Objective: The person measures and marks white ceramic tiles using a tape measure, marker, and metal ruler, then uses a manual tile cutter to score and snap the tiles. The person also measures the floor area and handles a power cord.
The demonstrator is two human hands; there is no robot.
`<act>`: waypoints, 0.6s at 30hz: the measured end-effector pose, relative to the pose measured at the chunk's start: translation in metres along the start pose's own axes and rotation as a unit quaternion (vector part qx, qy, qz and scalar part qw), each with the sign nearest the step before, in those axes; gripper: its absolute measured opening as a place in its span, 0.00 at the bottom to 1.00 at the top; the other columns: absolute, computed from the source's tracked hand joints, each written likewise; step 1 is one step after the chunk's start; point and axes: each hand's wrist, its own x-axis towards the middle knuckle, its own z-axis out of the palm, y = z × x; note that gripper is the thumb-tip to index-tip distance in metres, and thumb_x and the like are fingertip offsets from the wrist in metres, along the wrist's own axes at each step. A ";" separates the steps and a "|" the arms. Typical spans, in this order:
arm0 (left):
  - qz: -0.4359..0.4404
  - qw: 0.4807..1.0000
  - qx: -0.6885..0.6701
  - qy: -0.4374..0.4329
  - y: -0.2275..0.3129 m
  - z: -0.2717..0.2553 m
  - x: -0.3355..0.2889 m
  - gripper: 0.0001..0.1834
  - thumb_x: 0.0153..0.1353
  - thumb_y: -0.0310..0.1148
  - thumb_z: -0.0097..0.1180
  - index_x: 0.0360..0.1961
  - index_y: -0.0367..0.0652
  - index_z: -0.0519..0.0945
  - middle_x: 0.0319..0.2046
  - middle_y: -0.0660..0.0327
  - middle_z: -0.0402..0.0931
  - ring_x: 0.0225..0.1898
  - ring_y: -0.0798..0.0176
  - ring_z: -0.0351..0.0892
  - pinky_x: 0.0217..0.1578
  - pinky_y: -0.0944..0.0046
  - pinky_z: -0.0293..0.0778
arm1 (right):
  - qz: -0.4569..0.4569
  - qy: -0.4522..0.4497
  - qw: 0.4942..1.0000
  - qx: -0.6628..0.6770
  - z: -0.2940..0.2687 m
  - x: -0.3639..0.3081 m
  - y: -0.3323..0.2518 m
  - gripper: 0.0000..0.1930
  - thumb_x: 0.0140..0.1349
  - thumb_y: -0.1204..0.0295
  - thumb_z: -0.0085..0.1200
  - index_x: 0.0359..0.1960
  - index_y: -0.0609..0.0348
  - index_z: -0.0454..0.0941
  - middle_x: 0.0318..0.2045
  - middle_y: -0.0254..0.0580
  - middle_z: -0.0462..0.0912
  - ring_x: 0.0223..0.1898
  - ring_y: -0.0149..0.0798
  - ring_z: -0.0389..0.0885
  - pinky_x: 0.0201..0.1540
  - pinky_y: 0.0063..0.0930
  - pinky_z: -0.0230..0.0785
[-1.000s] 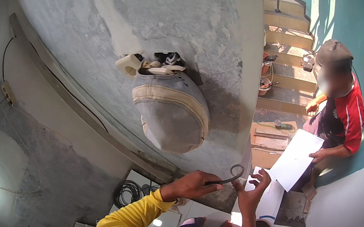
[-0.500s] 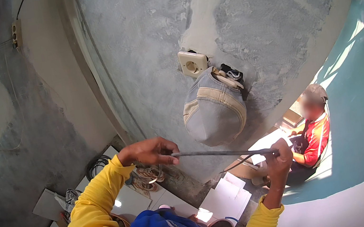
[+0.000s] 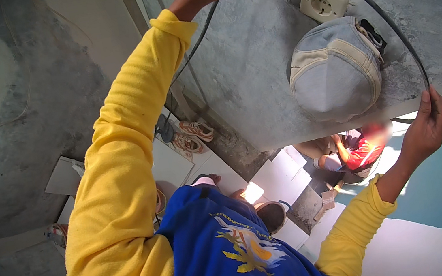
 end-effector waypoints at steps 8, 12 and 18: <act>0.115 0.982 0.127 0.086 -0.047 0.036 -0.003 0.10 0.67 0.27 0.70 0.49 0.43 0.90 0.39 0.65 0.84 0.36 0.71 0.83 0.36 0.67 0.85 | -0.076 0.046 0.981 -0.172 0.027 -0.006 -0.008 0.13 0.68 0.82 0.66 0.51 0.55 0.90 0.41 0.36 0.80 0.42 0.32 0.82 0.40 0.29 0.80; 0.045 0.993 0.082 0.071 -0.055 0.049 -0.026 0.09 0.64 0.25 0.72 0.45 0.44 0.91 0.39 0.63 0.84 0.39 0.69 0.86 0.36 0.67 0.88 | -0.084 0.034 0.979 -0.185 0.028 -0.015 -0.013 0.13 0.67 0.83 0.66 0.51 0.56 0.90 0.41 0.37 0.79 0.41 0.32 0.81 0.40 0.29 0.80; -0.008 0.998 0.011 0.067 -0.059 0.073 -0.060 0.13 0.62 0.24 0.73 0.48 0.47 0.91 0.40 0.62 0.85 0.43 0.65 0.87 0.42 0.66 0.87 | -0.098 -0.003 0.957 -0.271 0.032 -0.043 -0.011 0.15 0.63 0.79 0.70 0.51 0.55 0.90 0.42 0.39 0.82 0.46 0.41 0.81 0.46 0.37 0.77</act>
